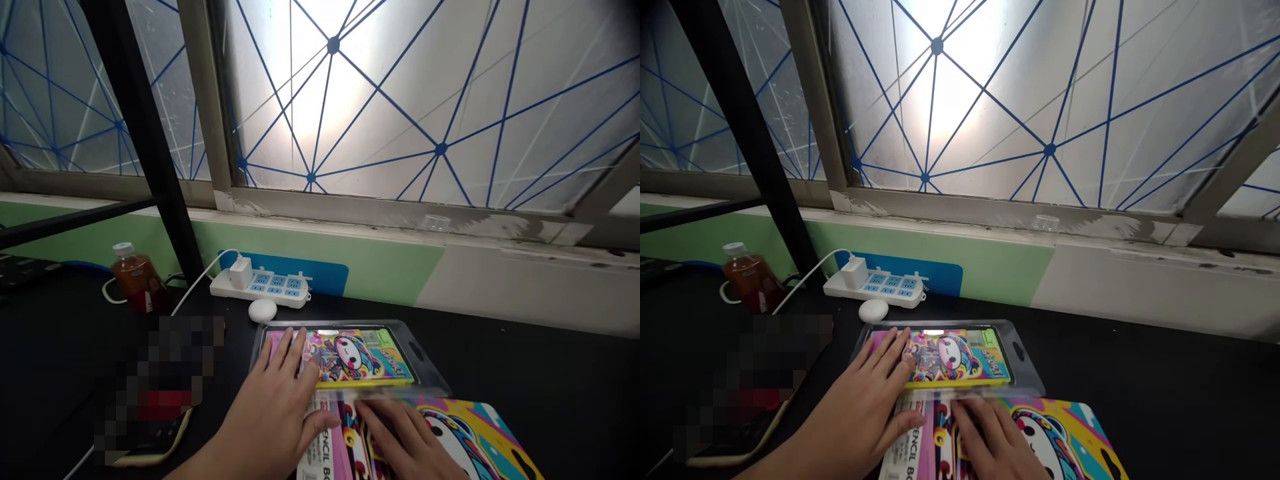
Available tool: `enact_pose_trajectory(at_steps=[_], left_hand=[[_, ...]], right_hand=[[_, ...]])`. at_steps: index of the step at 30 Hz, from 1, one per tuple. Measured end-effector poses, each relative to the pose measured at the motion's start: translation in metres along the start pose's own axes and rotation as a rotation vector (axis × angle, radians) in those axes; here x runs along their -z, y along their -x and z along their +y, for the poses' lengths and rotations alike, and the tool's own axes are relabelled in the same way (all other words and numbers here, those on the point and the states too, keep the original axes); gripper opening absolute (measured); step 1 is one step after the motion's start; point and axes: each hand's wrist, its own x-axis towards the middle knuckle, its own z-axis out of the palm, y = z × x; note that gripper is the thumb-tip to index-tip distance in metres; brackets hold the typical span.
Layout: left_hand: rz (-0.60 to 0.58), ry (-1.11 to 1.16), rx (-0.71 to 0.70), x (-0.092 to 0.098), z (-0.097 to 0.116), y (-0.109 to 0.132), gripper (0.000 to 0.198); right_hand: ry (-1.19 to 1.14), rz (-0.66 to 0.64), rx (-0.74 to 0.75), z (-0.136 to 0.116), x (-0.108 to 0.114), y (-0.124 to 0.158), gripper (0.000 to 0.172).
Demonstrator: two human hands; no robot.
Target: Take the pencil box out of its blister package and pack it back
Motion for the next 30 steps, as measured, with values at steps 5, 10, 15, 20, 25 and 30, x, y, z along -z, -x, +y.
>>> enact_pose_trajectory(at_steps=[5,10,15,20,25,30], left_hand=[[0.016,-0.009,0.024,-0.002,-0.001,-0.003,0.073],[-0.013,-0.029,0.045,0.005,-0.002,-0.003,0.068],[-0.046,-0.081,0.075,0.009,0.001,-0.003,0.054],[-0.007,-0.123,0.094,-0.001,-0.002,-0.003,0.048],[-0.001,-0.081,0.073,-0.004,-0.01,-0.005,0.056],[0.03,0.054,0.023,0.0,-0.011,-0.003,0.045]], right_hand=[[0.081,-0.011,-0.052,0.002,-0.002,0.009,0.08],[-0.046,-0.095,-0.218,-0.005,0.018,-0.001,0.047],[-0.144,-0.106,-0.434,-0.014,0.02,-0.009,0.024],[-0.227,-0.094,-0.555,-0.026,0.024,-0.011,0.028],[-0.212,-0.173,-0.579,-0.009,0.057,-0.008,0.031],[-0.35,-0.345,-0.702,0.072,0.085,0.011,0.052]])
